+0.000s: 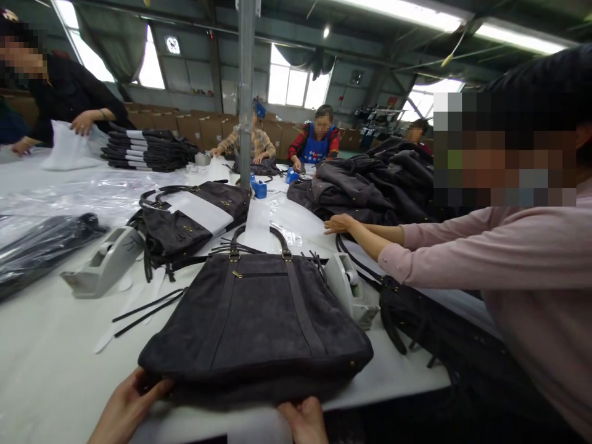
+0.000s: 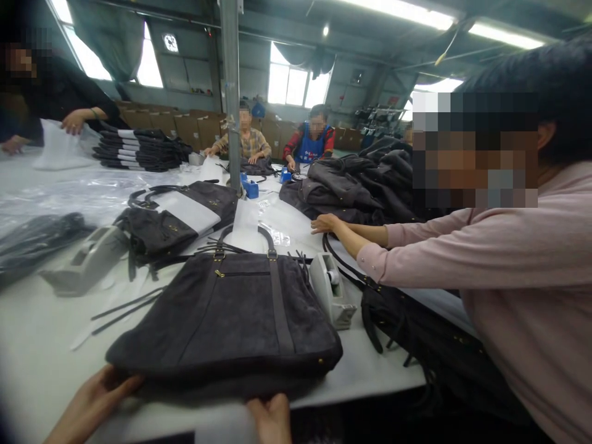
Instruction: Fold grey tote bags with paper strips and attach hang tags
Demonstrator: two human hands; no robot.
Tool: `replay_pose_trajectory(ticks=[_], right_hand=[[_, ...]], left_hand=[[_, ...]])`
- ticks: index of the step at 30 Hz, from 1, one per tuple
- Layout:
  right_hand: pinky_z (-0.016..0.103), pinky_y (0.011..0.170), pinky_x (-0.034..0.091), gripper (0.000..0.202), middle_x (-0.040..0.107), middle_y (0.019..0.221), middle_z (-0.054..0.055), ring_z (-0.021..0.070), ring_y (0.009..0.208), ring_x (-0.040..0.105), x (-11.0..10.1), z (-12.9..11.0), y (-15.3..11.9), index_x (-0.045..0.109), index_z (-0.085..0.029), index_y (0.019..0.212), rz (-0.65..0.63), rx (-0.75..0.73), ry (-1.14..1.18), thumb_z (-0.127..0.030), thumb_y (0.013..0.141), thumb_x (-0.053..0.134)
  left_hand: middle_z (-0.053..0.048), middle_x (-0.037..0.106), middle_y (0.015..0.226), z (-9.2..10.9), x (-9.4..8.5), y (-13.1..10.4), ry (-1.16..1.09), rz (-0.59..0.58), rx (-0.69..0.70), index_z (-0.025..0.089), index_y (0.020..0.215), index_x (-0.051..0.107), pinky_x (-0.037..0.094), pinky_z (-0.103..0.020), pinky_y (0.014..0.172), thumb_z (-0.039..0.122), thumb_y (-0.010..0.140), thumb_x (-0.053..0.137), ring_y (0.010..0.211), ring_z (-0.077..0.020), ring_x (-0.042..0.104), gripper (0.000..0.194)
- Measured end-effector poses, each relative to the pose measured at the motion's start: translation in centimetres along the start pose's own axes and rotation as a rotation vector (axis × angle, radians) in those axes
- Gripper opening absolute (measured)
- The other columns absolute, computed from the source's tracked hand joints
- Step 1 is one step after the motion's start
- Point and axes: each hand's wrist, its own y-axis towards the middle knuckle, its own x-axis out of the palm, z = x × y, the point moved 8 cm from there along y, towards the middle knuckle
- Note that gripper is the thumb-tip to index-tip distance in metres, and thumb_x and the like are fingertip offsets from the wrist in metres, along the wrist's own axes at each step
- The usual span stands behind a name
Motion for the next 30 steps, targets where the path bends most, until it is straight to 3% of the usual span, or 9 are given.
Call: replay_pose_trajectory(ticks=[5,7,9,13,15,18,23,27,30], right_hand=[[0.027,0.072,0.049,0.034,0.07,0.083,0.009,0.0247,0.084,0.063,2.3,-3.7,1.2,0.066,-0.01,0.083,0.107,-0.077,-0.019,-0.026,0.053,0.065],[0.026,0.076,0.048,0.032,0.07,0.086,0.01,0.0237,0.089,0.062,2.2,-5.2,1.6,0.065,-0.011,0.082,0.164,-0.112,-0.013,-0.024,0.053,0.066],[0.026,0.071,0.049,0.028,0.069,0.082,0.009,0.0216,0.084,0.062,2.0,-5.8,1.5,0.063,-0.013,0.079,0.119,-0.102,0.002,-0.027,0.056,0.066],[0.025,0.051,0.046,0.039,0.063,0.066,0.002,0.0154,0.057,0.059,1.8,-3.2,-1.4,0.057,-0.014,0.086,-0.189,0.151,-0.033,-0.042,0.061,0.068],[0.021,0.046,0.041,0.046,0.061,0.06,-0.002,0.012,0.049,0.055,1.5,-1.8,-2.9,0.055,-0.015,0.096,-0.249,0.179,-0.058,-0.042,0.061,0.069],[0.019,0.042,0.035,0.04,0.059,0.054,-0.003,0.0097,0.042,0.048,1.8,-1.3,-3.3,0.056,-0.014,0.093,-0.224,0.076,-0.107,-0.035,0.061,0.066],[0.021,0.044,0.034,0.025,0.06,0.055,-0.001,0.0123,0.047,0.051,2.2,-4.0,-1.2,0.059,-0.014,0.082,-0.046,-0.135,-0.258,-0.032,0.065,0.06],[0.021,0.044,0.037,0.028,0.064,0.058,0.002,0.0134,0.047,0.055,1.7,-3.0,-2.3,0.063,-0.013,0.084,-0.183,-0.101,-0.4,-0.037,0.071,0.057],[0.024,0.043,0.041,0.037,0.063,0.056,0.003,0.0157,0.045,0.058,-1.0,-2.0,-4.2,0.065,-0.012,0.082,-0.202,-0.057,-0.484,-0.047,0.076,0.053]], left_hand=[[-0.007,0.072,0.095,4.2,-1.2,1.9,-0.015,0.047,0.078,0.017,0.104,0.06,0.054,-0.037,0.08,0.053,0.058,0.074,0.089,-0.0289,0.066,0.06],[-0.009,0.071,0.095,4.2,-0.8,2.0,-0.042,0.05,0.059,0.014,0.105,0.059,0.054,-0.039,0.08,0.053,0.057,0.075,0.087,-0.0287,0.066,0.064],[-0.011,0.07,0.1,3.4,-0.1,1.4,-0.074,0.049,0.045,0.013,0.107,0.058,0.053,-0.04,0.083,0.053,0.058,0.074,0.09,-0.0285,0.065,0.065],[-0.011,0.066,0.11,2.0,0.8,-0.1,-0.075,0.044,0.083,0.015,0.109,0.056,0.048,-0.039,0.091,0.052,0.064,0.07,0.101,-0.027,0.061,0.06],[-0.01,0.065,0.112,1.8,0.8,-0.2,-0.071,0.028,0.098,0.016,0.111,0.056,0.047,-0.039,0.092,0.051,0.064,0.07,0.102,-0.0267,0.06,0.06],[-0.011,0.066,0.11,2.2,0.5,0.3,-0.079,0.017,0.11,0.015,0.111,0.056,0.048,-0.04,0.088,0.05,0.064,0.072,0.097,-0.0263,0.062,0.061],[-0.007,0.067,0.096,3.0,-0.7,1.4,-0.069,0.085,0.191,0.013,0.103,0.059,0.049,-0.037,0.083,0.049,0.061,0.074,0.087,-0.0234,0.062,0.057],[-0.005,0.066,0.09,1.7,-0.7,1.2,-0.026,0.086,0.167,0.014,0.094,0.058,0.048,-0.032,0.078,0.051,0.063,0.071,0.083,-0.0205,0.061,0.05],[-0.004,0.065,0.084,1.3,-0.6,0.5,-0.015,0.092,0.14,0.015,0.088,0.057,0.048,-0.031,0.073,0.053,0.065,0.068,0.078,-0.0191,0.06,0.046]])
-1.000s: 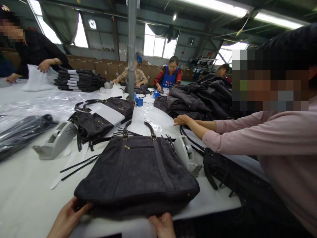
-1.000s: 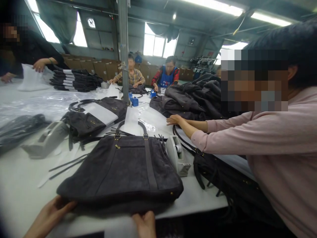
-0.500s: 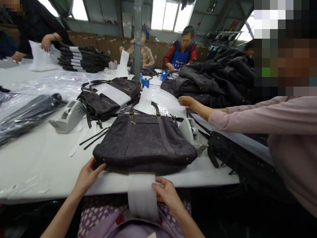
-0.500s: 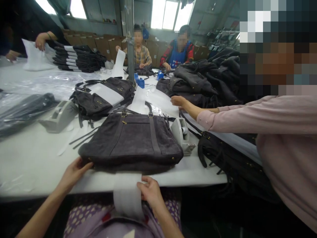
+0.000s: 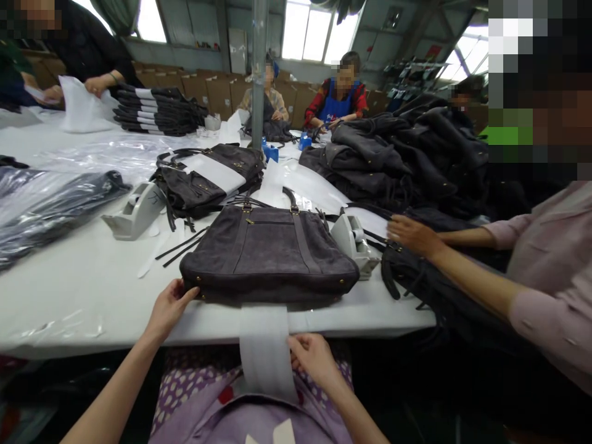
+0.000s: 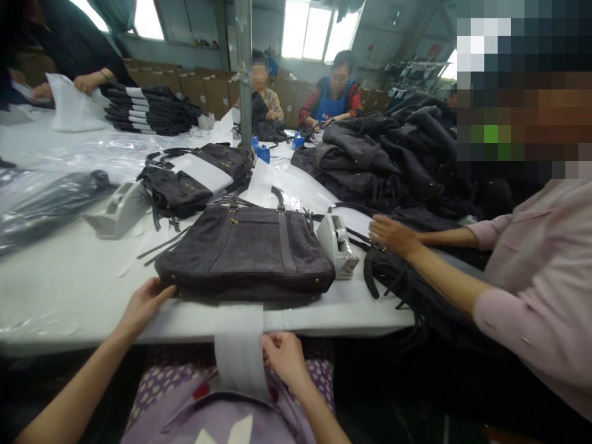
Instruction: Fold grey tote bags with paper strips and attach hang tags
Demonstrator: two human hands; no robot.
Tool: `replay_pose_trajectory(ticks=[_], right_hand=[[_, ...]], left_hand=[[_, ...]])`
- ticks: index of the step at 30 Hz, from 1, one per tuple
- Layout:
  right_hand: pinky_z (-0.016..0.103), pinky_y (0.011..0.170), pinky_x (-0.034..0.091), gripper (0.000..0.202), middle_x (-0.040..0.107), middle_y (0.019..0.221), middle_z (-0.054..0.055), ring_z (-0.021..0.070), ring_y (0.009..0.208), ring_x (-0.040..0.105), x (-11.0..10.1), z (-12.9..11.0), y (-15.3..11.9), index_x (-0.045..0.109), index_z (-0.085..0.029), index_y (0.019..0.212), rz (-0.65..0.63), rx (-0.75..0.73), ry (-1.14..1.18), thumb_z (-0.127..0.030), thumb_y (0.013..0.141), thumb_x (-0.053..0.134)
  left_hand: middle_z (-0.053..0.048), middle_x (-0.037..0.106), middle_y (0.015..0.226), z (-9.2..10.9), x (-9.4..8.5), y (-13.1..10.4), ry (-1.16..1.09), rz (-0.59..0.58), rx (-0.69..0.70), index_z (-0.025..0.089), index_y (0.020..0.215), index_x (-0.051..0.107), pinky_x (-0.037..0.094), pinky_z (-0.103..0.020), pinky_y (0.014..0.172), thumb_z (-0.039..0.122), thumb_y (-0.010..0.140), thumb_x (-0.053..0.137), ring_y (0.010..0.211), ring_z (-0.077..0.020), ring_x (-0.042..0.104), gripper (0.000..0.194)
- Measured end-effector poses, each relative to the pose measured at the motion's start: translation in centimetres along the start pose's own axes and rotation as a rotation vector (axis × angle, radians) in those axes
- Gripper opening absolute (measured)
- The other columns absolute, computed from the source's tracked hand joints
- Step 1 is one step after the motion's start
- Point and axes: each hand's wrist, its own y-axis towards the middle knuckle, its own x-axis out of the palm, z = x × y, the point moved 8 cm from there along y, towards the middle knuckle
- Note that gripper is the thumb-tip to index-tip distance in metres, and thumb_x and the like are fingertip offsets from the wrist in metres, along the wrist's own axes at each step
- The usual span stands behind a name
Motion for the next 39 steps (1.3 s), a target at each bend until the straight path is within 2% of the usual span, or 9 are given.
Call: replay_pose_trajectory(ticks=[3,7,14,17,20,23,29,33,39], right_hand=[[0.029,0.056,0.05,0.043,0.066,0.067,0.006,0.0187,0.057,0.064,-6.1,-1.8,-2.0,0.064,-0.013,0.095,0.329,-0.17,-0.142,-0.051,0.08,0.051],[0.039,0.089,0.048,0.042,0.064,0.109,0.011,0.0242,0.099,0.061,-11.9,-10.0,-4.2,0.056,-0.019,0.119,0.706,-0.689,-0.566,-0.042,0.084,0.054],[0.05,0.105,0.026,0.076,0.036,0.144,0.014,0.0303,0.13,0.035,-3.4,-16.8,-0.1,0.039,-0.021,0.137,0.224,-0.995,-1.169,-0.039,0.071,0.072],[0.047,0.095,0.033,0.084,0.047,0.136,0.015,0.0299,0.116,0.047,-0.8,-16.9,2.2,0.036,-0.022,0.138,0.143,-0.915,-1.219,-0.04,0.066,0.076],[0.036,0.082,0.037,0.05,0.065,0.108,0.008,0.0238,0.097,0.054,-0.2,-16.6,3.9,0.054,-0.021,0.119,0.113,-0.878,-1.208,-0.029,0.072,0.071],[0.03,0.074,0.035,0.011,0.068,0.085,0.004,0.0189,0.086,0.052,-0.1,-17.1,4.6,0.063,-0.019,0.089,0.079,-0.939,-1.188,-0.015,0.081,0.057],[0.031,0.071,0.031,0.021,0.067,0.08,0.007,0.0189,0.082,0.048,0.4,-21.7,4.8,0.065,-0.017,0.083,0.078,-1.091,-1.272,-0.01,0.085,0.045],[0.03,0.071,0.031,0.02,0.066,0.082,0.008,0.0188,0.082,0.048,1.7,-20.5,5.4,0.065,-0.016,0.083,-0.023,-1.091,-1.342,-0.01,0.084,0.046],[0.031,0.083,0.034,0.035,0.065,0.104,0.007,0.0189,0.096,0.052,-1.1,-17.4,4.3,0.056,-0.019,0.116,0.021,-1.038,-1.215,-0.027,0.083,0.061]], left_hand=[[-0.002,0.063,0.077,0.5,-0.7,-1.5,-0.005,0.141,-0.047,0.015,0.087,0.057,0.05,-0.031,0.067,0.055,0.061,0.07,0.072,-0.0189,0.06,0.049],[-0.002,0.062,0.082,-0.5,0.0,-6.8,-0.216,0.374,-0.201,0.016,0.093,0.056,0.054,-0.033,0.064,0.056,0.057,0.072,0.072,-0.0198,0.063,0.057],[-0.014,0.071,0.085,-3.5,11.9,-16.6,-0.393,-0.041,-0.413,0.014,0.085,0.064,0.055,-0.039,0.077,0.059,0.048,0.077,0.088,-0.032,0.066,0.06],[-0.016,0.072,0.089,-2.9,14.7,-17.3,-0.462,-0.147,-0.4,0.014,0.087,0.065,0.053,-0.039,0.081,0.061,0.047,0.077,0.092,-0.0327,0.066,0.062],[-0.016,0.071,0.094,-2.1,16.5,-16.5,-0.518,-0.255,-0.37,0.015,0.091,0.066,0.053,-0.039,0.082,0.056,0.043,0.081,0.094,-0.0331,0.065,0.065],[-0.016,0.071,0.092,-2.2,17.5,-15.8,-0.539,-0.31,-0.357,0.013,0.089,0.068,0.053,-0.039,0.081,0.052,0.04,0.084,0.091,-0.0337,0.065,0.065],[-0.016,0.071,0.091,-2.7,18.6,-15.5,-0.534,-0.39,-0.336,0.013,0.088,0.069,0.052,-0.038,0.08,0.05,0.04,0.085,0.089,-0.0329,0.065,0.063],[-0.016,0.071,0.095,-2.7,18.7,-15.8,-0.496,-0.432,-0.317,0.013,0.093,0.068,0.051,-0.037,0.08,0.055,0.046,0.082,0.091,-0.0321,0.065,0.064],[-0.009,0.068,0.067,-1.2,13.7,-16.6,0.104,-0.525,-0.143,0.018,0.07,0.067,0.047,-0.033,0.064,0.065,0.074,0.053,0.069,-0.0266,0.064,0.049]])
